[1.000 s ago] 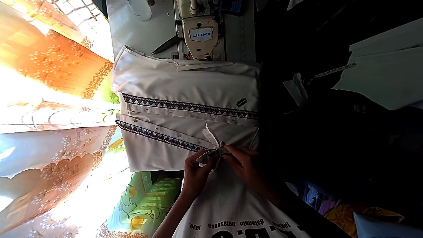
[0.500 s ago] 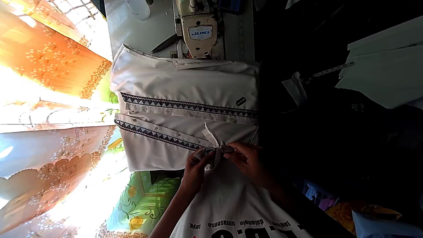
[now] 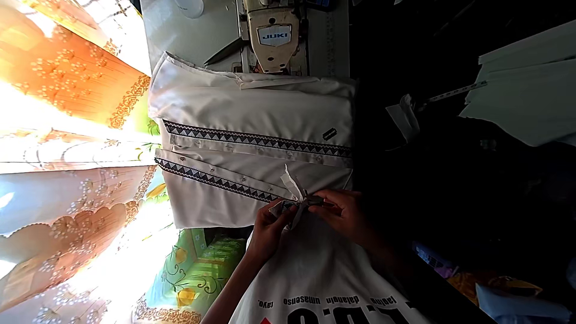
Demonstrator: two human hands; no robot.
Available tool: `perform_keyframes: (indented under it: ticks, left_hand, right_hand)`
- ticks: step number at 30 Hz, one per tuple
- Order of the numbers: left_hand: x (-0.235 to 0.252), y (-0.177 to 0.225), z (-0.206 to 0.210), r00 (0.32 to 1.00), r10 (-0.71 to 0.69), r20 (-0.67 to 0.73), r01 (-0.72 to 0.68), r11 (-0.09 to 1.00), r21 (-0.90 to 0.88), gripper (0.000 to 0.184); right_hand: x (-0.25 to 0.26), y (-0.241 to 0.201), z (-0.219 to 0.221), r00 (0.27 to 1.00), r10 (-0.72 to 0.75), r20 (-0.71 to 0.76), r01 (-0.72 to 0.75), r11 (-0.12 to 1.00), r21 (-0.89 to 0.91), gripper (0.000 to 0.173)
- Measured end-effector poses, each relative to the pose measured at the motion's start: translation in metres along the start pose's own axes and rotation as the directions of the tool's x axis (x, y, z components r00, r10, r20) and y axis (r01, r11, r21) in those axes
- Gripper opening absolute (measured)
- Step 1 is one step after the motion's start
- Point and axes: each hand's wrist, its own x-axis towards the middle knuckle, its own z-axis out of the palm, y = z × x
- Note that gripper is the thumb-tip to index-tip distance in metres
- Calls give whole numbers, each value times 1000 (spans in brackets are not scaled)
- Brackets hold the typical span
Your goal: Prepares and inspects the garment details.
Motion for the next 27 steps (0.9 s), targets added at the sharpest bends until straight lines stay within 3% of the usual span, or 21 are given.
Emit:
perform_keyframes:
  ticks: [27]
  left_hand:
    - [3,8,2,998,23,57,-30,990,136,16]
  right_hand:
    - [3,2,-8,991,-127,41,129,990,-52,32]
